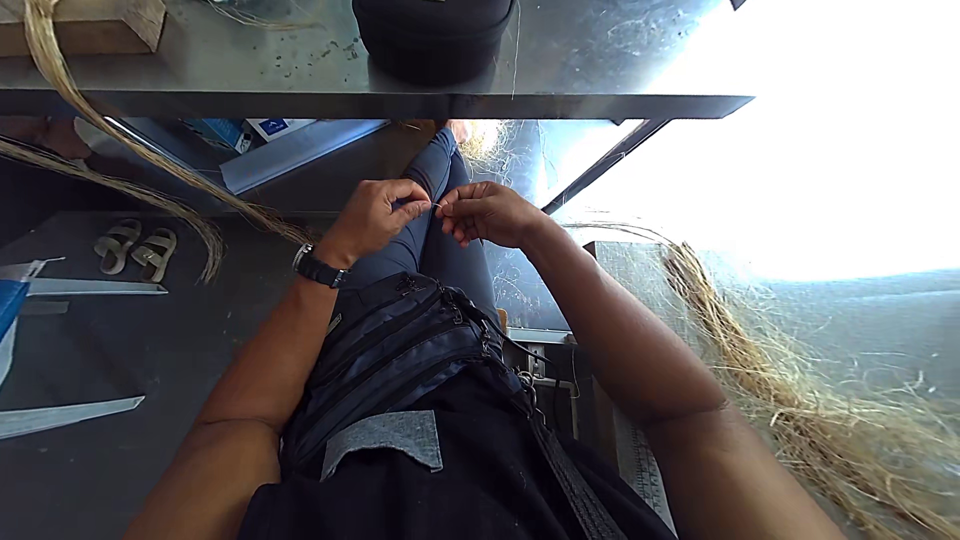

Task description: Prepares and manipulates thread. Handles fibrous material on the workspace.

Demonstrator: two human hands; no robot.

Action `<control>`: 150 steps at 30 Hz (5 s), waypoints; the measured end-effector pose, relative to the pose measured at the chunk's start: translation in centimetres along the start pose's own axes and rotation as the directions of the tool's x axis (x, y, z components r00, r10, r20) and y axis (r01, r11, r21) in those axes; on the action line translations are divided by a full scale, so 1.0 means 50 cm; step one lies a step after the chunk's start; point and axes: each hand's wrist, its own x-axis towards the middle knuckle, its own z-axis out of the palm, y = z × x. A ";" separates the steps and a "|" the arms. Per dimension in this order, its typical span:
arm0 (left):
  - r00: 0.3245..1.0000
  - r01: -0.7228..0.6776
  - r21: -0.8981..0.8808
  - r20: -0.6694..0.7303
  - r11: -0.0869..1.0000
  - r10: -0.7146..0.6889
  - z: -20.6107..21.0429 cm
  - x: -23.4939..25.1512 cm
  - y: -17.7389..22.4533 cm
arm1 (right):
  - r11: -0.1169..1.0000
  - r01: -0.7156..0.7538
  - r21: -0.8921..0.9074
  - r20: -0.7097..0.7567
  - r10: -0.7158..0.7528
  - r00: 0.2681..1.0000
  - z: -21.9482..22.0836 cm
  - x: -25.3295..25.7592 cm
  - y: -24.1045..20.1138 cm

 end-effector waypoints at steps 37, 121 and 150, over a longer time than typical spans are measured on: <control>0.981 0.136 0.201 -0.167 0.970 -0.103 0.109 -0.021 0.032 | 0.974 0.222 -0.046 -0.202 -0.227 0.953 0.019 0.019 0.021; 0.931 0.207 -0.786 -0.023 0.582 -0.363 0.099 -0.053 0.088 | 0.933 0.320 0.163 -0.008 -0.324 0.946 0.000 0.014 0.016; 0.934 0.245 -0.873 0.096 0.421 -0.344 0.084 -0.059 0.080 | 0.929 0.304 0.209 -0.058 -0.299 0.953 -0.001 0.013 0.017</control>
